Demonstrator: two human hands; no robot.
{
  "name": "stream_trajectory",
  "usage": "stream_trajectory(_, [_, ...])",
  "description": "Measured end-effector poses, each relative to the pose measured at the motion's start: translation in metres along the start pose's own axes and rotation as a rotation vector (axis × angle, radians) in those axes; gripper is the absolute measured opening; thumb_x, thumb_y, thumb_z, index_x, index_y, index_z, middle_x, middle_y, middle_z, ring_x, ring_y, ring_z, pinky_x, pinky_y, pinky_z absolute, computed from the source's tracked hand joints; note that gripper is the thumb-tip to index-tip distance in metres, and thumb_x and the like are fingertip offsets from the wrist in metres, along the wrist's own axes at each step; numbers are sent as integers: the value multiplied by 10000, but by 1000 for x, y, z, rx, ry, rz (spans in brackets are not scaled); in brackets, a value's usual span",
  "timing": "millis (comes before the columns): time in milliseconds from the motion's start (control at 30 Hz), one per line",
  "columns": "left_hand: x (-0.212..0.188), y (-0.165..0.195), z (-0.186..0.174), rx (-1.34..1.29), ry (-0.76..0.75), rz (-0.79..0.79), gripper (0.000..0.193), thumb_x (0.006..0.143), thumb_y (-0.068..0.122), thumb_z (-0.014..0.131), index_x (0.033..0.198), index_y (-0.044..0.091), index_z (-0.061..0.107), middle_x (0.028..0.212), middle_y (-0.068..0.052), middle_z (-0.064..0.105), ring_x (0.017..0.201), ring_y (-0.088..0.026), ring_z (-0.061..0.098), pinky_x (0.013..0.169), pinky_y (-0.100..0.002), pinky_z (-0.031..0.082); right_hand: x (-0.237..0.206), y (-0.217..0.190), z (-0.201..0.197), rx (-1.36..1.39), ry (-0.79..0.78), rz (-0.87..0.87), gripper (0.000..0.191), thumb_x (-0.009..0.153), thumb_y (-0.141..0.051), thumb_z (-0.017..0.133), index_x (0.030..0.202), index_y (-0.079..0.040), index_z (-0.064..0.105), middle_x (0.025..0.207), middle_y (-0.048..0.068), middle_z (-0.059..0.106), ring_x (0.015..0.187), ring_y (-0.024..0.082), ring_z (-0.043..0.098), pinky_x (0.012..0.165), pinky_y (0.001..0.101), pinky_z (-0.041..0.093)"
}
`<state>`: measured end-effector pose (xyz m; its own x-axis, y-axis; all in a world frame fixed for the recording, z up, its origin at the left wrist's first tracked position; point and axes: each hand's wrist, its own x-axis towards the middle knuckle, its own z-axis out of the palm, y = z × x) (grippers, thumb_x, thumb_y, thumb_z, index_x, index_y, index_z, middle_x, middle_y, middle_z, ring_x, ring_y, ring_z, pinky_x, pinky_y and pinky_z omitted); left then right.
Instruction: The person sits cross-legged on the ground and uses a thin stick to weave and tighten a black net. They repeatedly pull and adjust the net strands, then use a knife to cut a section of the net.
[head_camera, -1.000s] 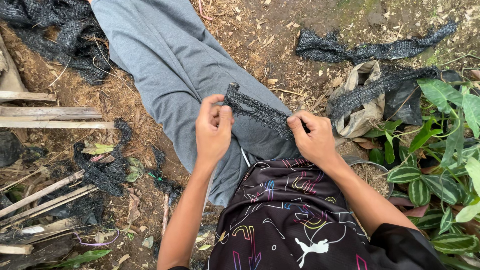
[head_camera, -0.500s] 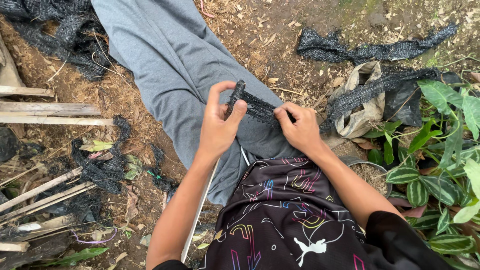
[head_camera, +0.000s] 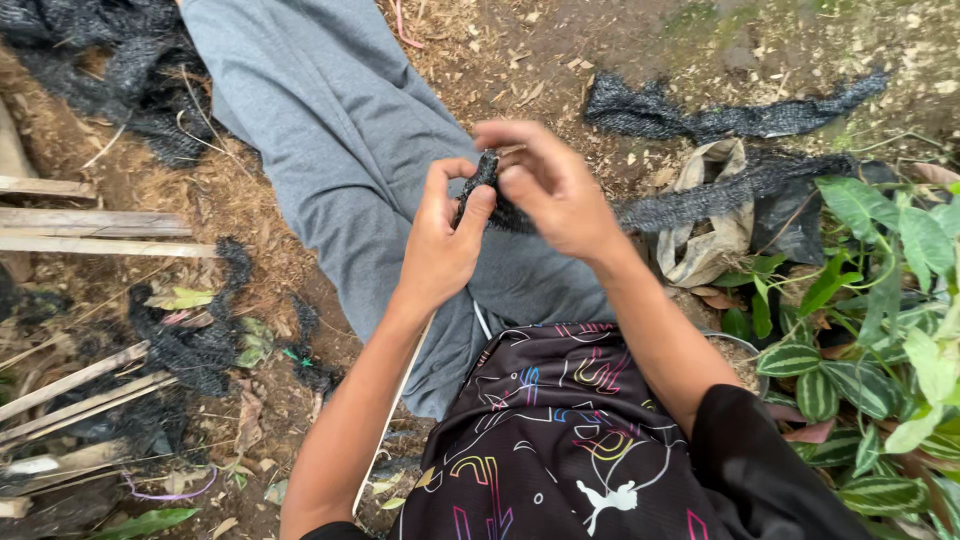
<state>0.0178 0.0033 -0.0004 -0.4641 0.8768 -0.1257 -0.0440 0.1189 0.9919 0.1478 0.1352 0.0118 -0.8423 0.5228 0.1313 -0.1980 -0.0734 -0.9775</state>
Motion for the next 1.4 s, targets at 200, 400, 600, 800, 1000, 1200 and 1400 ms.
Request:
stream_trajectory(200, [-1,-2,-7,-348,-195,-204,494,1042,427,544,1344,110,315,682,33,419,496,-64,352,434,-235,292,3,29,6,213,41,197,384,1029,-351,722,1198,-10,669,1087,-11,659,1008,72,600,922,245,505])
stream_trajectory(400, [-8,13,-16,-89,-121,225,500,1163,474,469,1396,68,293,961,-72,582,844,-224,608,710,-375,507,9,32,5,89,201,80,360,1035,-388,701,1059,-31,658,938,-51,627,863,25,559,791,209,482])
stream_trajectory(600, [-23,20,-1,538,209,98,482,1131,411,500,875,11,584,761,-119,644,709,-276,618,625,-391,465,25,19,5,-68,306,128,280,1040,-295,697,1046,-17,666,856,-92,562,741,9,435,639,205,356])
stream_trajectory(800, [-14,21,-16,441,393,40,333,1069,291,551,890,16,606,604,-87,520,549,-141,506,516,-351,393,2,5,1,-256,227,194,333,1071,-268,641,822,-58,574,700,-104,447,655,4,369,561,230,303])
stream_trajectory(1000, [4,18,-44,556,417,85,330,929,238,782,798,19,574,561,-44,508,513,-82,455,485,-297,358,-29,3,-2,-214,259,123,354,1071,-217,647,790,-68,492,728,-98,453,687,12,358,585,243,306])
stream_trajectory(1200, [6,6,-53,527,519,254,203,999,175,737,1087,10,659,654,-43,563,560,-95,482,509,-288,394,-43,6,4,-374,273,273,365,991,-217,721,754,-67,487,658,-83,373,627,33,313,540,259,260])
stream_trajectory(1400, [11,-5,-69,678,566,398,137,1110,150,651,1155,28,695,845,-61,620,693,-110,549,619,-287,436,-61,13,-3,-473,288,255,334,997,-215,708,776,-54,517,669,-81,427,640,40,357,554,259,310])
